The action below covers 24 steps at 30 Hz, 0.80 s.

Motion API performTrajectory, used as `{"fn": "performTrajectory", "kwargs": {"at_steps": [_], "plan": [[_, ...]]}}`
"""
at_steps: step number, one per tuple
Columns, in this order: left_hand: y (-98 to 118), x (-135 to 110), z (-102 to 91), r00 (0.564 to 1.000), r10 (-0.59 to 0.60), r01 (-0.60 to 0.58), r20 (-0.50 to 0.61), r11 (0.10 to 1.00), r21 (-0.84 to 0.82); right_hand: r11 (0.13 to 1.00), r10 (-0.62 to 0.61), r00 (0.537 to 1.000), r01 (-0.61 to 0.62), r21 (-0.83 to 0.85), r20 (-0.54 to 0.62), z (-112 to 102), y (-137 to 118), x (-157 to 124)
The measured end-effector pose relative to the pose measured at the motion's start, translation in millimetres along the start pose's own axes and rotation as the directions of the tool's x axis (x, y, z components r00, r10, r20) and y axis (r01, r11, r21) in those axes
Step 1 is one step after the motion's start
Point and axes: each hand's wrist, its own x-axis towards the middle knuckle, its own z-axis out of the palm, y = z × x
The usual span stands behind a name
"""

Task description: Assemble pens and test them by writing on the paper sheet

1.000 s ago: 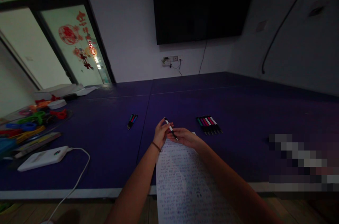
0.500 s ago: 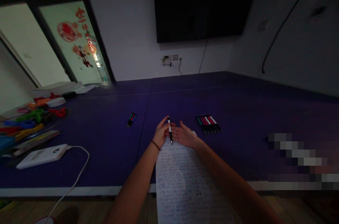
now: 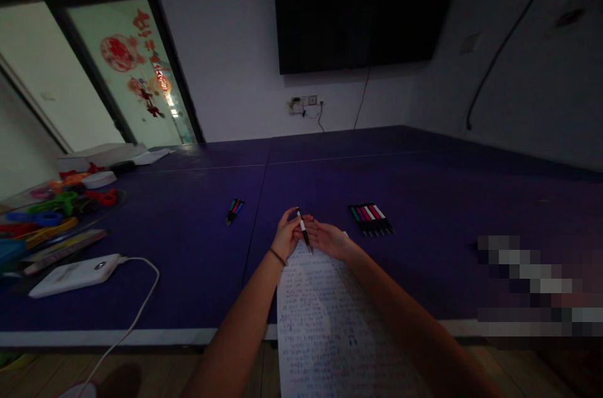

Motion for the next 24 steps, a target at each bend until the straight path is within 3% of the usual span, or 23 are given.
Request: {"fn": "performTrajectory", "kwargs": {"at_steps": [8, 17, 24], "plan": [[-0.6, -2.4, 4.1, 0.998, -0.051, 0.05, 0.041, 0.998, 0.028, 0.99, -0.045, 0.999, 0.043, -0.131, -0.01, -5.3, 3.7, 1.2], [1.3, 0.3, -1.0, 0.998, -0.028, 0.028, 0.064, 1.0, 0.0, 0.998, 0.029, 0.999, -0.028, 0.063, -0.029, 0.0, 0.7, 0.4], [1.0, 0.3, -0.8, 0.998, -0.024, 0.023, 0.056, 1.0, 0.009, 0.995, 0.059, 0.998, -0.058, 0.078, -0.009, -1.5, -2.0, -0.6]]}}
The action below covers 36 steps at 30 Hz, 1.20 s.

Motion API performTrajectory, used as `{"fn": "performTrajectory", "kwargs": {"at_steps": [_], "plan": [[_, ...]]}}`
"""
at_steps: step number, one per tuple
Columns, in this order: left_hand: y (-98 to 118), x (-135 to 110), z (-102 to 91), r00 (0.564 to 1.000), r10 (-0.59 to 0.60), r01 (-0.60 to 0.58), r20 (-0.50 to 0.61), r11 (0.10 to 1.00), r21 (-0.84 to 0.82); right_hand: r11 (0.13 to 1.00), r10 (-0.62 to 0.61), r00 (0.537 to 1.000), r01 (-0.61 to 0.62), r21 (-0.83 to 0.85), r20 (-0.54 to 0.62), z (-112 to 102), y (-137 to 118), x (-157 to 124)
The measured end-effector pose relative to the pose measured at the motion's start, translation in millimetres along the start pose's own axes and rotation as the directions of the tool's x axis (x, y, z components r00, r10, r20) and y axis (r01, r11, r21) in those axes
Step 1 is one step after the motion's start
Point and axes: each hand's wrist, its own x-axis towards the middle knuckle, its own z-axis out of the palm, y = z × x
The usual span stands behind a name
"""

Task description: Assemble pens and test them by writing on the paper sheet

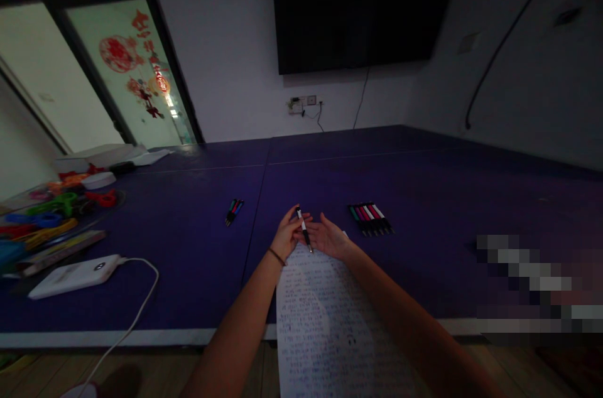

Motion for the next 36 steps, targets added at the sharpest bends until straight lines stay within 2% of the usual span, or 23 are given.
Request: {"fn": "performTrajectory", "kwargs": {"at_steps": [13, 22, 28, 32, 36], "plan": [[0.4, -2.9, 3.1, 0.998, 0.054, -0.052, -0.038, 0.998, 0.038, 1.0, 0.02, 0.999, -0.019, 0.018, -0.035, 3.2, 0.2, -1.1], [1.2, -3.5, 4.4, 0.999, 0.001, 0.001, -0.053, 1.0, 0.019, 1.0, 0.005, 0.999, -0.005, 0.018, -0.04, 4.1, 1.0, -1.2], [-0.7, -2.4, 3.9, 0.997, -0.026, 0.029, -0.072, 0.999, 0.044, 0.989, -0.101, 0.995, 0.099, -0.112, -0.012, 3.8, 5.1, 1.2], [-1.9, -1.7, 4.1, 0.997, -0.007, 0.011, -0.08, 0.998, 0.056, 0.975, -0.113, 0.992, 0.1, -0.197, -0.055, 2.7, 5.4, 1.1], [-3.8, -1.2, 3.5, 0.997, 0.024, -0.02, -0.068, 0.998, 0.063, 0.974, -0.114, 0.991, 0.097, -0.206, -0.071, 3.8, 5.5, 0.8]]}}
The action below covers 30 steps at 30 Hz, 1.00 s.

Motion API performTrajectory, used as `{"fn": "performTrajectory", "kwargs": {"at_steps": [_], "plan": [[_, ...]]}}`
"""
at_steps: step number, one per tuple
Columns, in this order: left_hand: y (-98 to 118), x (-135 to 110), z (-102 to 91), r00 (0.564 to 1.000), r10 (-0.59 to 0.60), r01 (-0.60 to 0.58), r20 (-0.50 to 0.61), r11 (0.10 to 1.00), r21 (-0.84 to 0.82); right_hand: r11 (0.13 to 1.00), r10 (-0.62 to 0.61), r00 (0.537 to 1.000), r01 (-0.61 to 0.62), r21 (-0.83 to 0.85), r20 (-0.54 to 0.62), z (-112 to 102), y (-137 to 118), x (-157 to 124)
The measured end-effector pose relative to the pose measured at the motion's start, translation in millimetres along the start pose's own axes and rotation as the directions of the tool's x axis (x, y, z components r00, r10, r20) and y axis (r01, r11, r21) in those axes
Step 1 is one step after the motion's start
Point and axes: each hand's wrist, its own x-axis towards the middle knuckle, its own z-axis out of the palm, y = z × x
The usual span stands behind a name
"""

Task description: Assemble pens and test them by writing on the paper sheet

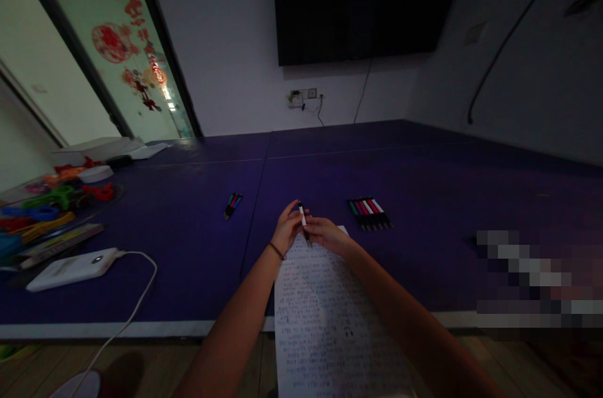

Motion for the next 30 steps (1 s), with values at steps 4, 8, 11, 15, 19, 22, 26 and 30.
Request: {"fn": "performTrajectory", "kwargs": {"at_steps": [4, 8, 11, 15, 19, 22, 26, 30], "plan": [[-1.5, 1.4, -1.8, 1.0, 0.002, -0.002, 0.02, 1.0, 0.005, 0.999, 0.02, 0.999, -0.018, 0.047, -0.049, 1.7, -0.2, 0.8], [-1.3, 2.6, -4.4, 0.999, -0.002, 0.002, 0.042, 1.0, 0.003, 0.999, 0.016, 1.0, -0.015, 0.05, -0.024, 1.4, -0.3, 0.4], [-1.3, 2.8, -5.9, 0.999, 0.01, -0.011, 0.047, 1.0, 0.006, 1.0, 0.006, 0.999, -0.007, 0.021, 0.035, -0.2, 0.5, -0.1], [-2.6, 2.5, -6.2, 0.999, 0.023, -0.024, 0.049, 1.0, 0.015, 1.0, -0.014, 0.999, 0.013, 0.022, 0.039, -1.8, 2.4, 0.7], [-2.8, 2.6, -5.4, 0.998, 0.019, -0.019, 0.063, 1.0, 0.01, 0.999, -0.036, 0.999, 0.035, 0.032, 0.019, -1.1, 2.8, 0.6], [-1.8, 3.0, -4.9, 0.997, 0.014, -0.015, 0.074, 1.0, 0.015, 0.999, -0.05, 0.999, 0.05, 0.021, -0.012, 1.9, -0.6, -1.3], [-2.7, 4.3, -3.6, 0.999, 0.039, -0.04, 0.021, 0.998, 0.05, 0.995, -0.101, 0.984, 0.104, 0.011, -0.144, 6.9, -9.8, -3.4], [-8.5, 4.0, -2.1, 0.988, 0.123, -0.151, 0.096, 0.911, 0.384, 0.965, -0.24, 0.847, 0.262, -0.02, -0.475, 2.3, -20.1, -2.3]]}}
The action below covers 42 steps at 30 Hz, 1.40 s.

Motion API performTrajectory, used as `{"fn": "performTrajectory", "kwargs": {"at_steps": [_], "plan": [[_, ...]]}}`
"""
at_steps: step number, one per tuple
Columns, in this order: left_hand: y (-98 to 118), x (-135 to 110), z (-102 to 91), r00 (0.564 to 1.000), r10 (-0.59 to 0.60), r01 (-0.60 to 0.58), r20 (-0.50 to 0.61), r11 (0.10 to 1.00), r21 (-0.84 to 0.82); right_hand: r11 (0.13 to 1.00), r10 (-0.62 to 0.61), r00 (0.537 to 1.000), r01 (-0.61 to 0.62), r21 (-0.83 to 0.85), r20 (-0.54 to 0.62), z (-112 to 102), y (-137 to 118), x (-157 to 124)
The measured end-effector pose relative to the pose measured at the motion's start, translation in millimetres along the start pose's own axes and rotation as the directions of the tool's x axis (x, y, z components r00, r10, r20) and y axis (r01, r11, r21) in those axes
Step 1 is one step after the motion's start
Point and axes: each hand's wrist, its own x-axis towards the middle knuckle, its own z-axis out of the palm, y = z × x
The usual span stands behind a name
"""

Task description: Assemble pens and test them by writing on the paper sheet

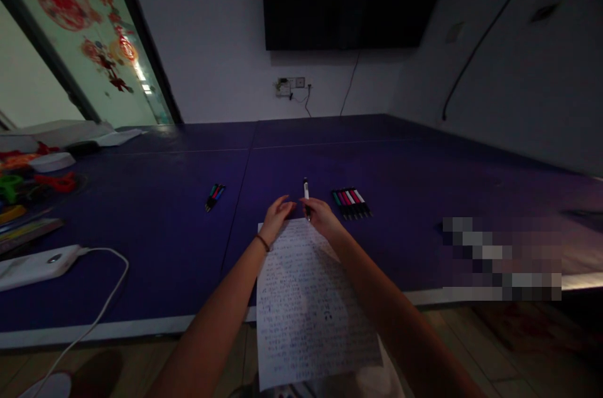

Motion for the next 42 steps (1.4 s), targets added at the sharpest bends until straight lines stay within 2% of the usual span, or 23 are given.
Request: {"fn": "performTrajectory", "kwargs": {"at_steps": [2, 4, 6, 8, 11, 13, 15, 18, 20, 25, 28, 31, 37, 42], "plan": [[-2.2, -2.4, 1.5, 0.988, 0.071, -0.112, 0.139, 0.942, 0.316, 0.996, -0.091, 0.986, 0.092, -0.001, -0.141, -4.6, -7.5, 4.2], [-3.4, -5.1, 2.0, 0.948, 0.085, -0.259, 0.307, 0.766, 0.588, 0.975, -0.224, 0.931, 0.219, -0.051, -0.289, -9.1, -19.7, 5.1], [-3.3, -6.7, 1.6, 0.906, 0.045, -0.371, 0.42, 0.562, 0.74, 0.929, -0.371, 0.849, 0.333, -0.164, -0.376, -11.8, -36.0, -1.0], [-2.4, -6.8, 0.4, 0.893, 0.015, -0.414, 0.451, 0.424, 0.806, 0.881, -0.454, 0.832, 0.366, -0.299, -0.319, -13.2, -52.1, -16.2], [-0.5, -5.6, -1.6, 0.9, 0.021, -0.414, 0.436, 0.352, 0.839, 0.834, -0.467, 0.854, 0.34, -0.435, -0.229, -17.8, -64.2, -52.2], [0.4, -5.0, -2.1, 0.904, 0.024, -0.409, 0.426, 0.339, 0.847, 0.807, -0.44, 0.877, 0.292, -0.514, -0.193, -25.2, -60.6, -77.3], [1.0, -5.0, -1.7, 0.907, 0.016, -0.402, 0.421, 0.331, 0.854, 0.766, -0.419, 0.885, 0.223, -0.603, -0.205, -35.6, -49.8, -96.3], [0.7, -5.3, -0.5, 0.908, 0.01, -0.395, 0.418, 0.347, 0.851, 0.739, -0.37, 0.904, 0.147, -0.658, -0.214, -51.1, -29.5, -108.5], [-0.5, -5.2, -0.1, 0.912, 0.038, -0.389, 0.408, 0.391, 0.834, 0.696, -0.337, 0.919, 0.095, -0.712, -0.207, -58.4, -18.5, -108.5], [-7.4, -1.8, -1.9, 0.916, 0.152, -0.39, 0.371, 0.552, 0.737, 0.538, -0.391, 0.879, -0.024, -0.843, -0.274, -63.9, -8.7, -108.1], [-10.3, 0.6, -2.5, 0.918, 0.176, -0.383, 0.357, 0.632, 0.674, 0.471, -0.386, 0.884, -0.056, -0.88, -0.263, -62.1, -10.2, -111.7], [-9.0, 1.0, -1.5, 0.926, 0.14, -0.354, 0.351, 0.647, 0.675, 0.426, -0.371, 0.895, -0.072, -0.902, -0.247, -61.6, -11.1, -112.7], [-2.8, -1.7, 1.1, 0.922, 0.136, -0.363, 0.364, 0.634, 0.683, 0.285, -0.474, 0.853, -0.087, -0.954, -0.219, -66.4, -8.2, -106.9], [-3.6, -2.0, 0.9, 0.932, 0.124, -0.336, 0.34, 0.648, 0.683, 0.227, -0.482, 0.857, -0.076, -0.971, -0.18, -65.9, -7.1, -106.4]]}}
